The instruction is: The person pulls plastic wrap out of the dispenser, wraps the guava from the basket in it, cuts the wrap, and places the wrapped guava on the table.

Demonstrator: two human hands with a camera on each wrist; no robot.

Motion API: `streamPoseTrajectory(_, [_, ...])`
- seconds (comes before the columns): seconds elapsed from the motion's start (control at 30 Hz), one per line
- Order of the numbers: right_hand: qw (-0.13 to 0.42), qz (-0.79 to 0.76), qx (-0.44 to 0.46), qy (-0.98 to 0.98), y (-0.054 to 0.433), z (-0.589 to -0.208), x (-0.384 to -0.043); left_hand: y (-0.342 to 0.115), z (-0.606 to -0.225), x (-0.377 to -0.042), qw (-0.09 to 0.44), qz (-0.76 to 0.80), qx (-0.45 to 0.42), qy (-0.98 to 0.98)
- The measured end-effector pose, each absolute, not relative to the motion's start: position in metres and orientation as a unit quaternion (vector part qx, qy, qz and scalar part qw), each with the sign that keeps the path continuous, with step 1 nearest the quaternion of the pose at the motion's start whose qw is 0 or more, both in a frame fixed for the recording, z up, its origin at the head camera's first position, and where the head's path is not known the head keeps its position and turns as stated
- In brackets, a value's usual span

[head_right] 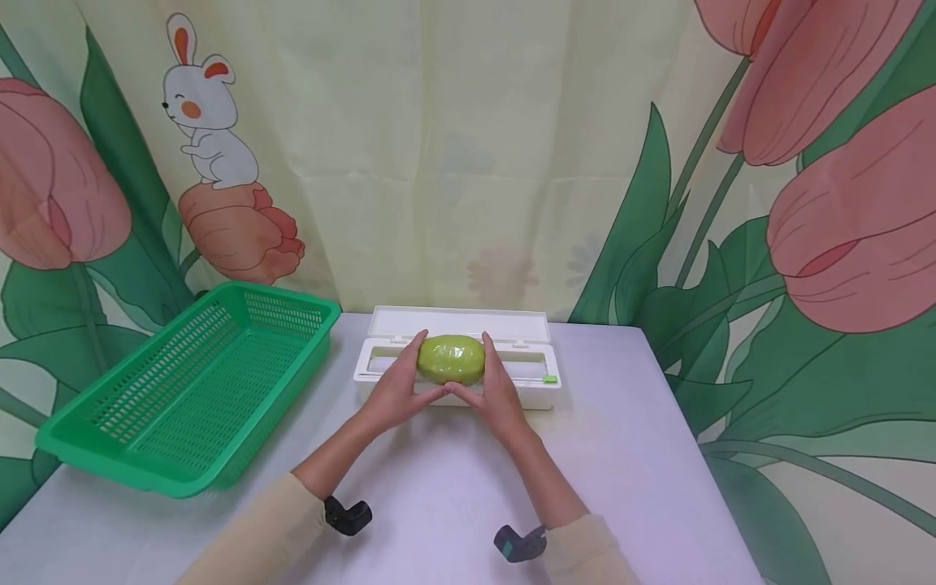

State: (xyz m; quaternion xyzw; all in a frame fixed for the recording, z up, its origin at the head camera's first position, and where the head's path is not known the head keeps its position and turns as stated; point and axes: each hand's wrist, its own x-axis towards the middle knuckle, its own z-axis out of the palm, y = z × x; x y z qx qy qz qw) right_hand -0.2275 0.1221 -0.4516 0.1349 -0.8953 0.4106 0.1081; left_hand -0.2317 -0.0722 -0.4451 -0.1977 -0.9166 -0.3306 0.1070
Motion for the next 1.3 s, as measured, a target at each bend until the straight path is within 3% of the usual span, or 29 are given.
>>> streamPoseTrajectory(0.43, [0.124,0.440,0.106,-0.883,0.117,-0.457,-0.223,-0.070,-0.451,-0.227,0.104,-0.393,-0.165,-0.899])
streamPoseTrajectory(0.93, [0.152,0.472,0.112,-0.861,0.112,-0.436,-0.225,-0.066,-0.437,-0.228,0.165,-0.427,-0.197,-0.867])
streamPoseTrajectory(1.3, [0.146,0.480,0.114,-0.857,0.113,-0.421,-0.224,-0.067,-0.419,-0.225,0.154,-0.438,-0.195,-0.864])
